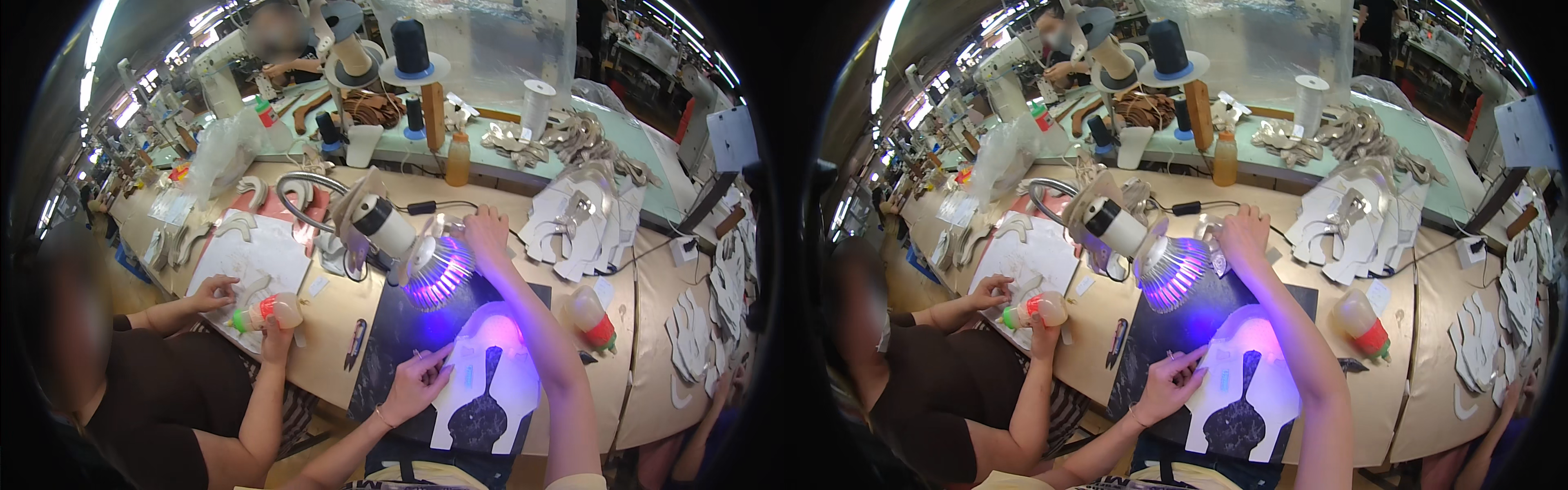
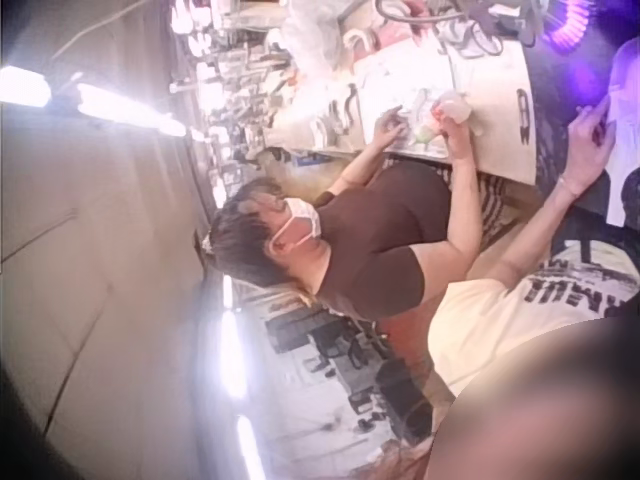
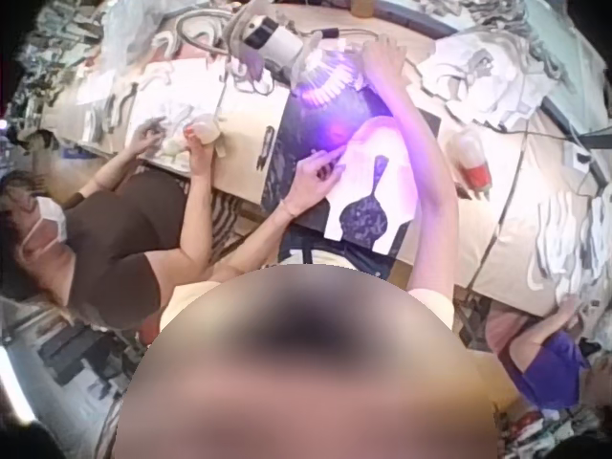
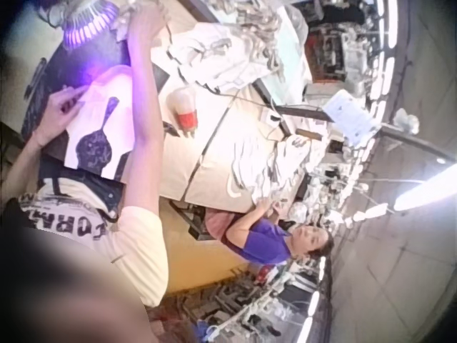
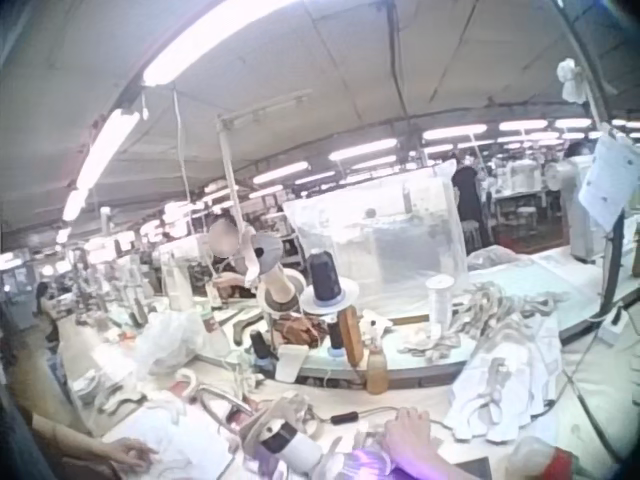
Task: The person applies glue to white cutout pieces and presses them onto a base under a UV lamp, then uses a small hammer to tap the pieces into place. The person repeats this process with multiple pieces, handling them one at a time.
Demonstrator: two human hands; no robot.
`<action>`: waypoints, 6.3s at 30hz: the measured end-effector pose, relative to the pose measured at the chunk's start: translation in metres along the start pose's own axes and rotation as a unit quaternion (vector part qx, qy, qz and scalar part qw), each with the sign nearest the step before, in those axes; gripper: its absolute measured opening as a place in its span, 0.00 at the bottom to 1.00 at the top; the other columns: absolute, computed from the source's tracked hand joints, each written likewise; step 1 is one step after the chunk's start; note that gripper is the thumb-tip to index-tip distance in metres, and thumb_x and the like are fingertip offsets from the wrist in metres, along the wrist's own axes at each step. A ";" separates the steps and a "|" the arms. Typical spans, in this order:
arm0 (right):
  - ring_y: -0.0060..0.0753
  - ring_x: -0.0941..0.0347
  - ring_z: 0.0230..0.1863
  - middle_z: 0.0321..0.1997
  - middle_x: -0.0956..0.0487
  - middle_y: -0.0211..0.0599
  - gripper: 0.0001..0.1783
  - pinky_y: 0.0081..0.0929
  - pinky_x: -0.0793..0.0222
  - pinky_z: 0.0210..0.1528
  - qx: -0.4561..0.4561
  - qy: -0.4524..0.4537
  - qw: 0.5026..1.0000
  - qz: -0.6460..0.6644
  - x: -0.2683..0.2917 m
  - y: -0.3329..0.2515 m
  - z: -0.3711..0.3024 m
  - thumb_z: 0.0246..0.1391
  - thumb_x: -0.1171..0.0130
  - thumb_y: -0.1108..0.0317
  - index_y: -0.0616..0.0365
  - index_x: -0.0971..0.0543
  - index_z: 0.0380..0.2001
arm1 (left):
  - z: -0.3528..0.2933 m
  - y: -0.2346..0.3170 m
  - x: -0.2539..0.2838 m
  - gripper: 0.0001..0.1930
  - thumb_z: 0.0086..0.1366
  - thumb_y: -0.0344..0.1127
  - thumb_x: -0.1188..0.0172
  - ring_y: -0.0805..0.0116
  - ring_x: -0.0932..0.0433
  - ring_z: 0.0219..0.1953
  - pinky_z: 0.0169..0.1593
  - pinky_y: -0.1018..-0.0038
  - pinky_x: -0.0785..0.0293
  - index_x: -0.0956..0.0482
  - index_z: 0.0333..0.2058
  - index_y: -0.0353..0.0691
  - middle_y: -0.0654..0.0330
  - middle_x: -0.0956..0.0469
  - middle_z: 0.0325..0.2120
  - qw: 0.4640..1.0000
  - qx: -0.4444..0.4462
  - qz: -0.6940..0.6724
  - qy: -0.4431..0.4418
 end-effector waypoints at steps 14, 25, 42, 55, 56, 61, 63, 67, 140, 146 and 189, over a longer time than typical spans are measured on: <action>0.18 0.20 0.35 0.36 0.15 0.30 0.09 0.17 0.25 0.36 0.011 0.112 0.847 0.519 0.121 0.057 -0.069 0.55 0.40 0.79 0.61 0.16 0.39 | -0.004 0.008 0.005 0.22 0.62 0.25 0.37 0.76 0.32 0.21 0.29 0.77 0.31 0.22 0.56 0.35 0.62 0.32 0.22 0.998 0.014 0.015 -0.060; 0.17 0.31 0.24 0.23 0.22 0.28 0.11 0.21 0.36 0.28 -0.065 -0.166 0.845 0.504 0.188 0.048 -0.214 0.53 0.30 0.69 0.61 0.14 0.39 | 0.005 0.055 0.006 0.51 0.50 0.47 0.22 0.51 0.35 0.65 0.64 0.59 0.35 0.40 0.68 0.37 0.47 0.36 0.63 0.990 -0.018 -0.065 -0.123; 0.22 0.29 0.30 0.35 0.21 0.31 0.19 0.22 0.33 0.31 -0.198 0.005 0.898 0.394 0.105 0.063 -0.222 0.53 0.30 0.64 0.59 0.17 0.48 | -0.021 0.062 -0.002 0.12 0.71 0.30 0.42 0.78 0.17 0.34 0.37 0.79 0.21 0.20 0.48 0.31 0.59 0.15 0.31 0.943 0.201 -0.191 -0.182; 0.18 0.24 0.33 0.37 0.18 0.35 0.14 0.17 0.29 0.36 -0.167 -0.133 0.683 0.699 0.128 0.022 -0.265 0.52 0.28 0.71 0.65 0.17 0.41 | -0.015 0.070 -0.012 0.12 0.67 0.27 0.38 0.73 0.17 0.37 0.37 0.78 0.21 0.20 0.48 0.31 0.57 0.21 0.37 0.937 0.180 -0.241 -0.176; 0.17 0.24 0.32 0.37 0.18 0.34 0.13 0.17 0.29 0.36 -0.229 -0.120 0.654 0.711 0.121 0.023 -0.271 0.53 0.29 0.72 0.66 0.17 0.40 | -0.013 0.063 -0.017 0.12 0.67 0.27 0.37 0.73 0.17 0.37 0.37 0.78 0.21 0.20 0.47 0.31 0.57 0.22 0.36 0.942 0.178 -0.222 -0.181; 0.13 0.25 0.31 0.36 0.19 0.33 0.12 0.13 0.29 0.32 -0.332 -0.099 0.692 0.634 0.098 0.024 -0.274 0.56 0.32 0.75 0.70 0.18 0.42 | -0.001 0.040 -0.031 0.22 0.66 0.24 0.37 0.78 0.21 0.37 0.37 0.83 0.22 0.29 0.57 0.30 0.60 0.25 0.39 0.950 0.194 -0.175 -0.171; 0.14 0.26 0.29 0.33 0.20 0.33 0.12 0.16 0.30 0.31 -0.316 -0.085 0.751 0.574 0.095 0.025 -0.268 0.57 0.32 0.71 0.68 0.17 0.42 | 0.005 0.037 -0.031 0.20 0.66 0.24 0.38 0.79 0.20 0.35 0.36 0.83 0.22 0.28 0.56 0.31 0.61 0.24 0.37 0.950 0.209 -0.174 -0.153; 0.16 0.26 0.26 0.31 0.21 0.35 0.12 0.18 0.30 0.29 -0.270 -0.067 0.811 0.515 0.090 0.025 -0.253 0.58 0.33 0.69 0.66 0.16 0.42 | 0.016 0.028 -0.033 0.15 0.67 0.24 0.38 0.82 0.21 0.33 0.33 0.84 0.23 0.24 0.52 0.31 0.63 0.21 0.32 0.942 0.254 -0.164 -0.146; 0.06 0.32 0.22 0.22 0.24 0.23 0.07 0.10 0.37 0.23 -0.324 -0.093 0.826 0.452 0.079 0.027 -0.222 0.57 0.32 0.72 0.66 0.18 0.35 | 0.044 0.016 -0.042 0.05 0.66 0.24 0.38 0.84 0.24 0.22 0.24 0.85 0.28 0.21 0.40 0.30 0.64 0.20 0.23 0.978 0.189 -0.063 -0.063; 0.06 0.32 0.22 0.22 0.24 0.23 0.07 0.09 0.38 0.23 -0.325 -0.095 0.822 0.459 0.077 0.027 -0.222 0.58 0.33 0.73 0.66 0.19 0.35 | 0.044 0.017 -0.043 0.05 0.66 0.23 0.37 0.85 0.26 0.21 0.23 0.85 0.29 0.20 0.40 0.32 0.65 0.22 0.23 0.980 0.181 -0.050 -0.060; 0.43 0.30 0.44 0.42 0.27 0.39 0.21 0.38 0.33 0.46 -0.119 -0.019 0.971 0.207 0.127 0.005 -0.276 0.51 0.30 0.66 0.51 0.18 0.50 | 0.008 0.038 -0.027 0.22 0.58 0.28 0.30 0.61 0.21 0.33 0.37 0.69 0.22 0.22 0.53 0.37 0.51 0.30 0.44 0.990 0.065 0.119 -0.047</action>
Point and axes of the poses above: each hand's wrist, its own z-axis towards the middle knuckle, its own x-axis out of the back of the hand, y = z × x, the point moved 4 cm from there along z, towards the middle knuckle
